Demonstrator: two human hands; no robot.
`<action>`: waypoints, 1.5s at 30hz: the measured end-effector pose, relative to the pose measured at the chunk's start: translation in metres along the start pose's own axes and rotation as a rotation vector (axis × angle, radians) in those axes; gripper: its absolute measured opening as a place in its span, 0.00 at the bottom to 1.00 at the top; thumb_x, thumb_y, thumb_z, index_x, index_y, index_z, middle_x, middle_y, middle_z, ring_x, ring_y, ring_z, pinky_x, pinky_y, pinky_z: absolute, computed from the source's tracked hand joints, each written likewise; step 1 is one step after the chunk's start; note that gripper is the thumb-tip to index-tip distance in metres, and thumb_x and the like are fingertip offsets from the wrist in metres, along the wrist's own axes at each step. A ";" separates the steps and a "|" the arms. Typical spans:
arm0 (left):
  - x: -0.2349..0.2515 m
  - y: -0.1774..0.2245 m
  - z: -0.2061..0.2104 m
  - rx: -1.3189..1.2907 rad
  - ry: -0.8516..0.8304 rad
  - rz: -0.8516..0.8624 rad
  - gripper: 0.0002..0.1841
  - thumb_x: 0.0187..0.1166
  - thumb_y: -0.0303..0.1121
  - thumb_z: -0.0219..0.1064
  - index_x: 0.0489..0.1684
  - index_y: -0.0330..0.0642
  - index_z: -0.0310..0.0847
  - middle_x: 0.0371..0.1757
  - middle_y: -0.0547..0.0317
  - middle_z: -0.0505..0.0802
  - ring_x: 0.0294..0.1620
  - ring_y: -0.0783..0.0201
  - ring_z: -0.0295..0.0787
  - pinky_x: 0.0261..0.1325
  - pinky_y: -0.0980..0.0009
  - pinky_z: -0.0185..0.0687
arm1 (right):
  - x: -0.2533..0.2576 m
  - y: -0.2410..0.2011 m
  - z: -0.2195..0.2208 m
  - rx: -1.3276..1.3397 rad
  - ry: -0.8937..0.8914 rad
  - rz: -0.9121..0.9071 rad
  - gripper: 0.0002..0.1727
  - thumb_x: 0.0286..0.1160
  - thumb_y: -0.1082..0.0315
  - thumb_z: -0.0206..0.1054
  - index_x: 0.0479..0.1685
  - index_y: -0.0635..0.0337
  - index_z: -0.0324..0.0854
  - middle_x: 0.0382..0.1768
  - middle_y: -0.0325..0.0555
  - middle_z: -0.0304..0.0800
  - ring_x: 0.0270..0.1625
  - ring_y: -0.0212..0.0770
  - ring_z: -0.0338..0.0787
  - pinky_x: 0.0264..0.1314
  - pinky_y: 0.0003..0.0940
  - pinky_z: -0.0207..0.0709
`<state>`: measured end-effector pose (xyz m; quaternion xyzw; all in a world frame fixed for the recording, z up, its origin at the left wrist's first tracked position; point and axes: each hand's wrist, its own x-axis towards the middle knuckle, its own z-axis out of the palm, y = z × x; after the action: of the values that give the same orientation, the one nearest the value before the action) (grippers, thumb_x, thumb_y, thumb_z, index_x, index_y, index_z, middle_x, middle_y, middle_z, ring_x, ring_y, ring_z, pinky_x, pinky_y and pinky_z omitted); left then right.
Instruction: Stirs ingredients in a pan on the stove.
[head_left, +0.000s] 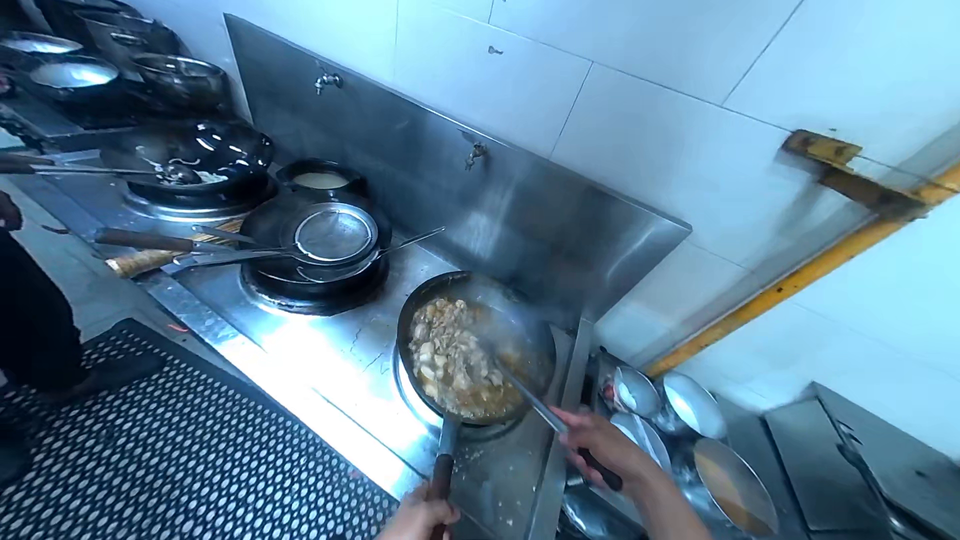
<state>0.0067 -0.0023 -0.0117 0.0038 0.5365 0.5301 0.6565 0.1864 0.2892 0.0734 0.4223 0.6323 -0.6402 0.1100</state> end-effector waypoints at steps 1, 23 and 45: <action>0.001 -0.002 -0.001 -0.008 -0.004 0.002 0.22 0.79 0.28 0.64 0.71 0.40 0.67 0.26 0.58 0.82 0.17 0.66 0.79 0.18 0.72 0.77 | -0.014 -0.003 0.000 -0.061 0.015 -0.025 0.36 0.84 0.63 0.62 0.94 0.42 0.58 0.27 0.42 0.79 0.16 0.34 0.73 0.17 0.29 0.71; 0.003 -0.001 -0.003 -0.009 -0.024 -0.008 0.22 0.78 0.30 0.66 0.70 0.41 0.68 0.25 0.56 0.82 0.18 0.65 0.80 0.20 0.71 0.79 | 0.007 0.007 -0.014 -0.159 0.230 0.126 0.35 0.88 0.61 0.60 0.95 0.38 0.56 0.28 0.43 0.79 0.16 0.36 0.75 0.18 0.32 0.74; 0.002 0.001 -0.005 -0.023 -0.030 -0.003 0.23 0.77 0.29 0.67 0.69 0.40 0.67 0.27 0.55 0.83 0.19 0.64 0.81 0.21 0.70 0.80 | -0.019 0.007 0.057 0.582 0.046 -0.107 0.33 0.88 0.66 0.52 0.93 0.47 0.54 0.19 0.41 0.74 0.11 0.32 0.75 0.10 0.26 0.73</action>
<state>0.0023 -0.0036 -0.0148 0.0035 0.5204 0.5353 0.6653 0.1799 0.2288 0.0721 0.4164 0.4459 -0.7897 -0.0638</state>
